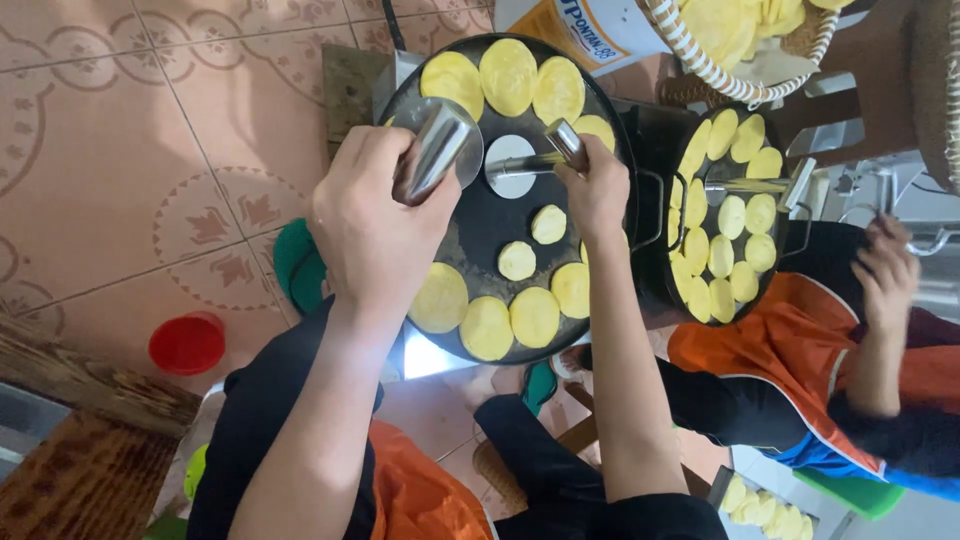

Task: Pressing dough balls into flat circles on a hot griddle and flipping them to cook both sides.

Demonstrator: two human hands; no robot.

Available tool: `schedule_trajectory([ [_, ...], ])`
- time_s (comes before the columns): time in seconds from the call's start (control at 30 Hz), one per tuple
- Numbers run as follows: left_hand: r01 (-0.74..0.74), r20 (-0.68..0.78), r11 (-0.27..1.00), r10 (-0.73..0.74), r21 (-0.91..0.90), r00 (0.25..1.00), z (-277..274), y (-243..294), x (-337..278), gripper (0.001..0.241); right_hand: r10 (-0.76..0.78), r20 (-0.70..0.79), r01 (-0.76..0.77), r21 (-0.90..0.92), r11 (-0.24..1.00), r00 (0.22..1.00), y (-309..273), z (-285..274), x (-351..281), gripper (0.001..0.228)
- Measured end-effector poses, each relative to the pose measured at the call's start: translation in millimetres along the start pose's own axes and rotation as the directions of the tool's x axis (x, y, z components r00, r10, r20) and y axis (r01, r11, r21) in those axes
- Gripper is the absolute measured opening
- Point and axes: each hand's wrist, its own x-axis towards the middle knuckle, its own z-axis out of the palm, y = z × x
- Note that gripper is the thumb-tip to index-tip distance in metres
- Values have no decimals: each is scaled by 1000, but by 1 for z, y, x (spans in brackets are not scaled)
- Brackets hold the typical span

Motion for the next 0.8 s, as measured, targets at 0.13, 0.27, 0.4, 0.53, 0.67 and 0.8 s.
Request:
schedule_trajectory([
  [0.13,-51,-31,998,50,-22,998,0,6,2,19,16,22,-16,-4,1000,1000,-25,-8,-2,39],
  [0.27,-62,-33,998,61,-27,998,0,10,1,20,73,8,-74,47,996,997,-18,-4,-2,40],
  [0.4,-68,-62,998,67,-14,996,3,8,1,21,122,1,-121,76,990,993,-18,-8,-2,41],
  [0.53,-77,-67,997,75,-19,995,2,8,2,23,114,-2,-114,60,992,993,-21,-9,0,41],
  [0.67,-82,-62,996,80,-25,995,1,6,2,25,113,-9,-113,27,993,994,-20,-4,2,40],
  [0.8,-90,-60,995,88,-34,994,3,8,3,25,84,-1,-84,17,996,996,-32,-12,0,39],
])
